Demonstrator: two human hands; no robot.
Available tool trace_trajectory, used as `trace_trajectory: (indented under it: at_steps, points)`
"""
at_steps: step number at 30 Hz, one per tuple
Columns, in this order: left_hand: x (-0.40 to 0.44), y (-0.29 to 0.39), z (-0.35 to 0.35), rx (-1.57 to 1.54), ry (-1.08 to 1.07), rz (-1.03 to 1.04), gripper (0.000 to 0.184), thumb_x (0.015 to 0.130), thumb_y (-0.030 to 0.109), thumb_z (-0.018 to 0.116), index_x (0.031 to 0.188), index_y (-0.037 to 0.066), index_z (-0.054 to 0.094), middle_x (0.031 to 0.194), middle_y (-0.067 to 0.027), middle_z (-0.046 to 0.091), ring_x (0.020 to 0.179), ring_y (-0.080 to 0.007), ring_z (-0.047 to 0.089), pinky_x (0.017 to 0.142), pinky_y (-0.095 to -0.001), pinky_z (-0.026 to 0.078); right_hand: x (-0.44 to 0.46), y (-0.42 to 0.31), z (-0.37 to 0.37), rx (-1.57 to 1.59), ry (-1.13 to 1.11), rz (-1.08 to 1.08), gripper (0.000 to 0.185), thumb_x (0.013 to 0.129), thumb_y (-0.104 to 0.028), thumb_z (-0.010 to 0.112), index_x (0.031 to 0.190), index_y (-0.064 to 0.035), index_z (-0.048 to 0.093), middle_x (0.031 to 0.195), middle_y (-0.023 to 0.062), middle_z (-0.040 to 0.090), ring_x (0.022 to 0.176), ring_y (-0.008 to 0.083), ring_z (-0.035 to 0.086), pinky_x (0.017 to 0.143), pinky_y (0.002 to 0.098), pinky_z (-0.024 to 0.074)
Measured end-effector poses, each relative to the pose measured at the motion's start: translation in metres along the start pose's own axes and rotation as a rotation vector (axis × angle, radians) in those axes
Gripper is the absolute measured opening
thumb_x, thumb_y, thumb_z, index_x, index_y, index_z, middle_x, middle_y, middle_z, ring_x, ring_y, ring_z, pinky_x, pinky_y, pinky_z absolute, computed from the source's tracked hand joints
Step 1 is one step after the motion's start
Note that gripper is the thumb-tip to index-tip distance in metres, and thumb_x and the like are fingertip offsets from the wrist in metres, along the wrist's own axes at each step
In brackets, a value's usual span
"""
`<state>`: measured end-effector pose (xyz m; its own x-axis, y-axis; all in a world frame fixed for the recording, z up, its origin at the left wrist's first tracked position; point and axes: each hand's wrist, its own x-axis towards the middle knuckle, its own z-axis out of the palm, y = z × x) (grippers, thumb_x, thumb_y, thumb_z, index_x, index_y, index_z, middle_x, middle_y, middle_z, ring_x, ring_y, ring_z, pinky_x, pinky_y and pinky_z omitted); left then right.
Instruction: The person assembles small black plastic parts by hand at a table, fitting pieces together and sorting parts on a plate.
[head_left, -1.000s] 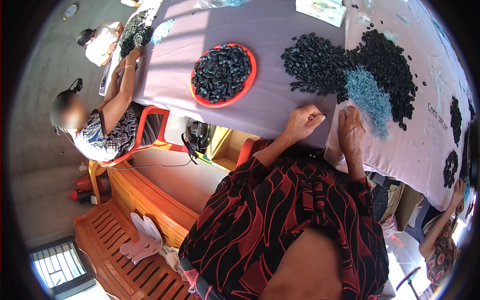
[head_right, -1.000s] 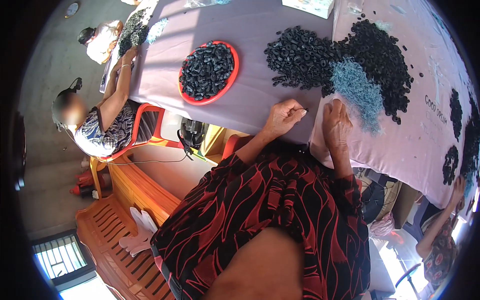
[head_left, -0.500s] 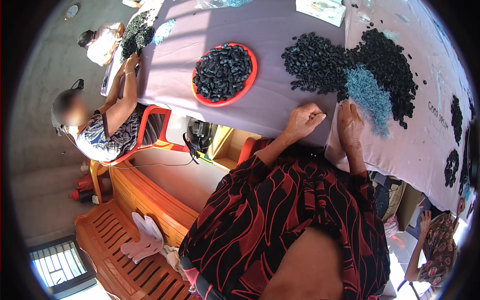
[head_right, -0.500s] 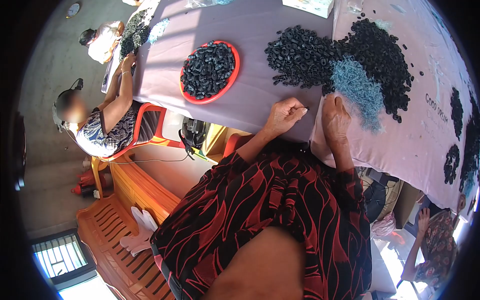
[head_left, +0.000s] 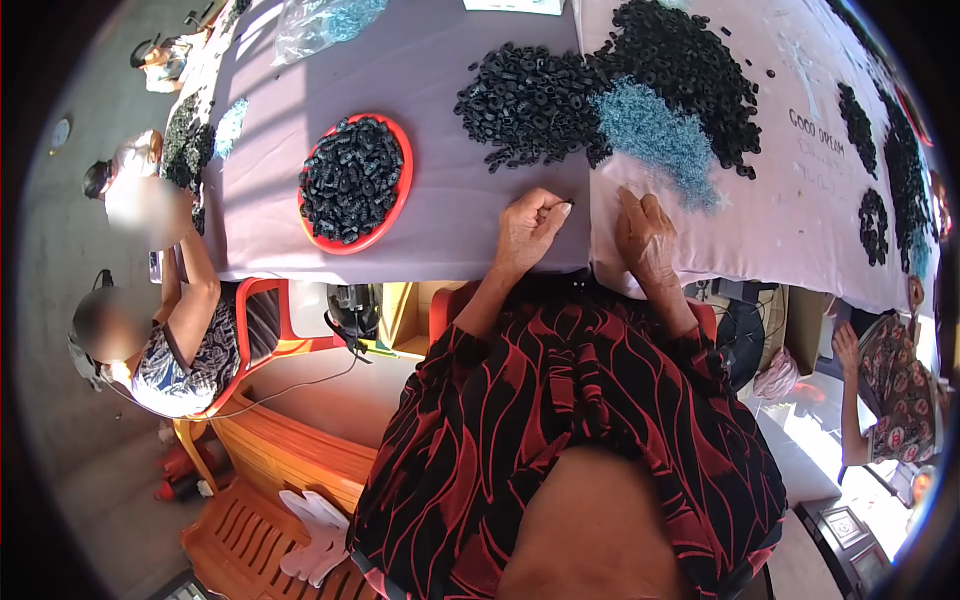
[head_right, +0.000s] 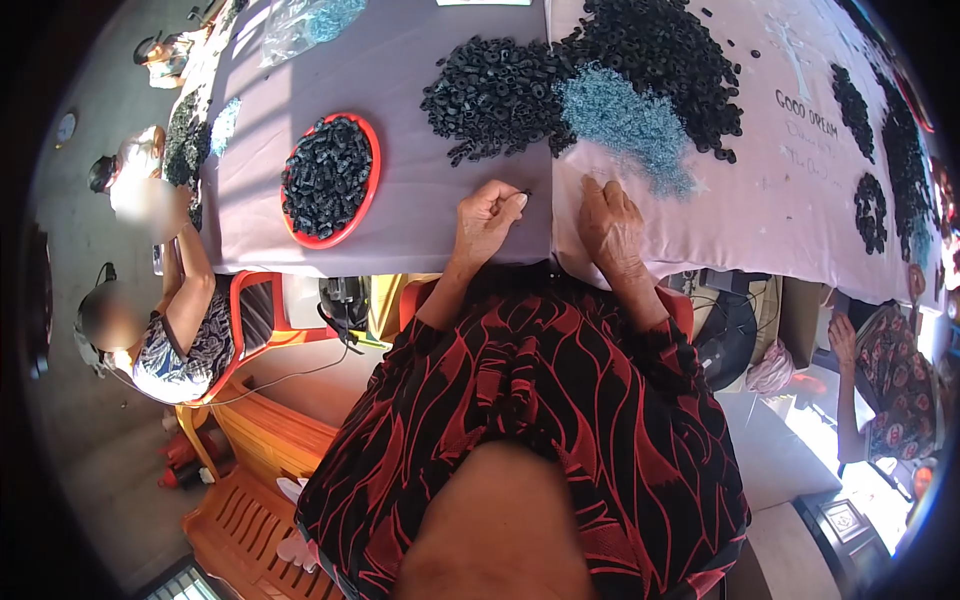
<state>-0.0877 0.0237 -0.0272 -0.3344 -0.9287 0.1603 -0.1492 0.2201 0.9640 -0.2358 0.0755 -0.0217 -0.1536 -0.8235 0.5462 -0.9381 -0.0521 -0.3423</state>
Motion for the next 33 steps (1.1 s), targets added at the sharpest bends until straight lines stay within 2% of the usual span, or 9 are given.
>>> trace_trajectory:
  at_steps: [2,18,21,23,26,28,31,32,33]
  points:
    - [-0.001,0.0,-0.002,0.032,-0.024,-0.024,0.007,0.069,0.007,0.05,0.067,0.001,0.049,0.053,0.0001,0.048,0.048,-0.0029,0.044,0.043,-0.0153,0.034,0.0,-0.001,-0.002,0.009,-0.008,-0.022,0.021,0.064,-0.007,0.045,0.084,-0.0038,0.049,0.06,0.0067,0.043,0.052,0.0207,0.047,0.045,0.0295,0.0392]
    - [-0.002,0.0,-0.001,0.018,-0.025,0.004,0.007,0.069,0.007,0.051,0.066,0.001,0.049,0.052,0.0,0.048,0.047,-0.0025,0.043,0.043,-0.0147,0.034,0.005,0.001,0.001,0.079,0.004,0.073,0.021,0.067,-0.009,0.043,0.087,-0.0076,0.047,0.064,0.0082,0.046,0.055,0.0228,0.05,0.045,0.0318,0.0405]
    - [-0.002,0.002,0.001,-0.023,0.012,-0.006,0.01,0.067,0.008,0.053,0.064,0.0,0.049,0.05,0.0002,0.044,0.043,-0.0028,0.037,0.04,-0.0166,0.032,0.008,-0.001,0.002,0.003,-0.093,0.036,0.028,0.066,-0.009,0.043,0.093,-0.0111,0.046,0.062,0.0062,0.043,0.052,0.0208,0.049,0.043,0.0309,0.0405]
    - [-0.001,0.0,0.001,0.019,-0.011,0.048,0.007,0.069,0.006,0.051,0.066,0.001,0.049,0.052,-0.0001,0.048,0.047,-0.0024,0.043,0.042,-0.0151,0.034,0.011,-0.002,0.005,-0.031,-0.117,-0.014,0.033,0.066,-0.009,0.042,0.098,-0.0144,0.043,0.061,0.0048,0.042,0.051,0.0195,0.049,0.042,0.0301,0.0406]
    - [-0.001,0.0,0.003,-0.032,-0.009,-0.02,0.006,0.069,0.006,0.051,0.066,0.001,0.049,0.053,-0.0001,0.048,0.048,-0.0028,0.044,0.043,-0.0153,0.035,0.017,-0.002,0.007,-0.12,-0.19,-0.031,0.033,0.067,-0.009,0.041,0.1,-0.0146,0.042,0.061,0.0044,0.043,0.05,0.0192,0.049,0.042,0.0299,0.0406]
    - [0.001,-0.003,0.009,-0.005,0.003,0.036,0.005,0.069,0.005,0.051,0.066,0.001,0.048,0.053,-0.0001,0.048,0.048,-0.0029,0.044,0.043,-0.0153,0.035,0.022,-0.002,0.003,-0.134,-0.216,-0.009,0.033,0.068,-0.01,0.041,0.101,-0.0155,0.042,0.061,0.0043,0.043,0.05,0.0189,0.049,0.041,0.0297,0.0405]
    - [0.002,0.001,0.017,-0.02,0.005,0.044,0.007,0.068,0.006,0.051,0.065,0.001,0.048,0.053,-0.0002,0.048,0.047,-0.0028,0.043,0.042,-0.016,0.035,0.017,0.008,0.005,-0.133,-0.132,-0.022,0.028,0.069,-0.012,0.042,0.097,-0.0095,0.044,0.061,0.0049,0.044,0.048,0.0192,0.049,0.04,0.0295,0.0407]
    - [0.002,0.003,0.018,-0.052,-0.002,-0.042,0.012,0.065,0.01,0.054,0.062,0.001,0.048,0.055,-0.0059,0.048,0.047,-0.0099,0.047,0.044,-0.0215,0.038,0.015,0.008,0.001,-0.121,-0.071,-0.066,0.024,0.069,-0.013,0.042,0.091,-0.0063,0.045,0.062,0.0057,0.045,0.048,0.0205,0.049,0.041,0.0298,0.0408]
    - [0.0,0.004,0.019,-0.042,0.016,-0.045,0.012,0.065,0.01,0.054,0.062,0.001,0.048,0.055,-0.0059,0.048,0.047,-0.0099,0.047,0.044,-0.0215,0.038,0.018,0.006,0.0,-0.099,-0.105,-0.028,0.022,0.069,-0.014,0.042,0.09,-0.006,0.045,0.062,0.0062,0.046,0.049,0.0212,0.05,0.041,0.0302,0.0409]
